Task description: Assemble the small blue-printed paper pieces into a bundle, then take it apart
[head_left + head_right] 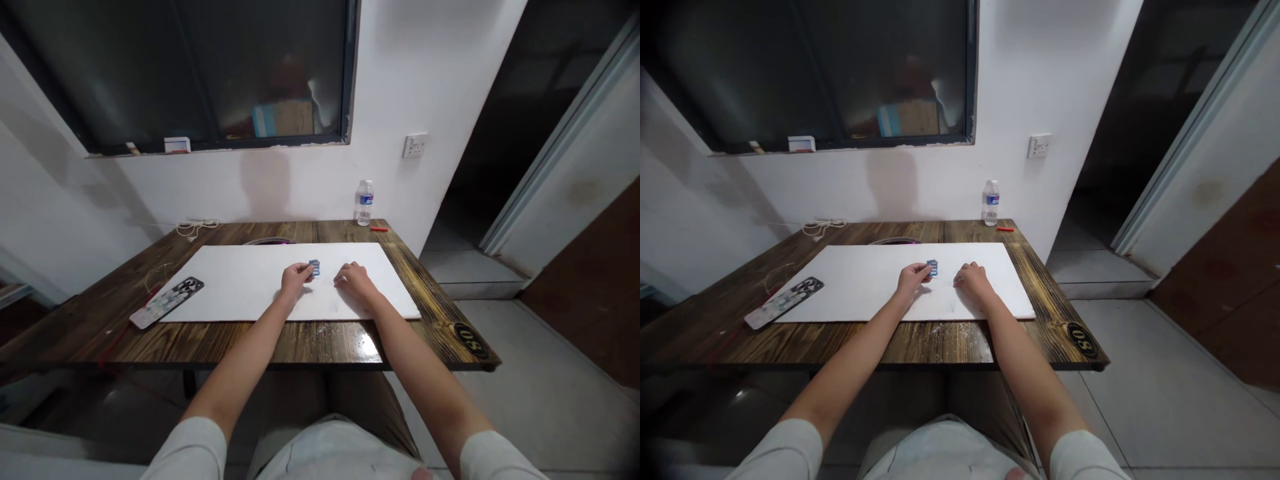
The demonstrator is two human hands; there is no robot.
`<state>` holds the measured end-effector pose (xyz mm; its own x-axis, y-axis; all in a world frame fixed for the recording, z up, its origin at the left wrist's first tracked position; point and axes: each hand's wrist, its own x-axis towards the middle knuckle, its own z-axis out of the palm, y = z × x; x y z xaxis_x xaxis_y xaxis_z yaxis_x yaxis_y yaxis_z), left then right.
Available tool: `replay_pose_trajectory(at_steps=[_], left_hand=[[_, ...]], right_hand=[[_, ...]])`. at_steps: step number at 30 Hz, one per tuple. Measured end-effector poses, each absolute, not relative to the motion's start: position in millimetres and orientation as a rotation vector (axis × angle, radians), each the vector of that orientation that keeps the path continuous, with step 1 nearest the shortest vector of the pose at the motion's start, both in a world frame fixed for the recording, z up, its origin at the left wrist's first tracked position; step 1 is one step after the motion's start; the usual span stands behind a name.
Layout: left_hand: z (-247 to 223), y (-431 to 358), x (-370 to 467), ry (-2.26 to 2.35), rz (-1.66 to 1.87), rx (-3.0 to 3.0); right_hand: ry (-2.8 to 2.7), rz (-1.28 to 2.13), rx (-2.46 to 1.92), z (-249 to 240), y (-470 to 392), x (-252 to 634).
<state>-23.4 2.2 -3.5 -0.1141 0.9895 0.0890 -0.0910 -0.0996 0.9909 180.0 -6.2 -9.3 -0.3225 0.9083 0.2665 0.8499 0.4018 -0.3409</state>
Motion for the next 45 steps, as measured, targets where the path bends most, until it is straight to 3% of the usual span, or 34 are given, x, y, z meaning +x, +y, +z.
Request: replay_pose_trajectory(at_steps=[11, 20, 24, 36, 45], left_hand=[[-4.0, 1.8, -23.4, 1.173, 1.385, 1.166], [-6.4, 1.6, -25.1, 1.166, 1.313, 1.206], [-5.5, -1.3, -24.0, 1.128, 1.237, 1.282], [-2.7, -7.4, -21.2, 1.056, 1.145, 1.413], [-1.4, 0.3, -23.9, 1.145, 1.372, 1.189]], right_hand=[[-2.218, 0.121, -1.414, -12.5, -5.1, 178.6], [-1.566, 0.921, -0.99, -18.9, 0.4, 161.1], [-1.446, 1.075, -0.932, -18.5, -1.2, 156.2], [-1.57, 1.076, -0.983, -11.6, -7.0, 163.6], [-2.378, 0.718, -0.929, 1.3, -14.2, 185.4]])
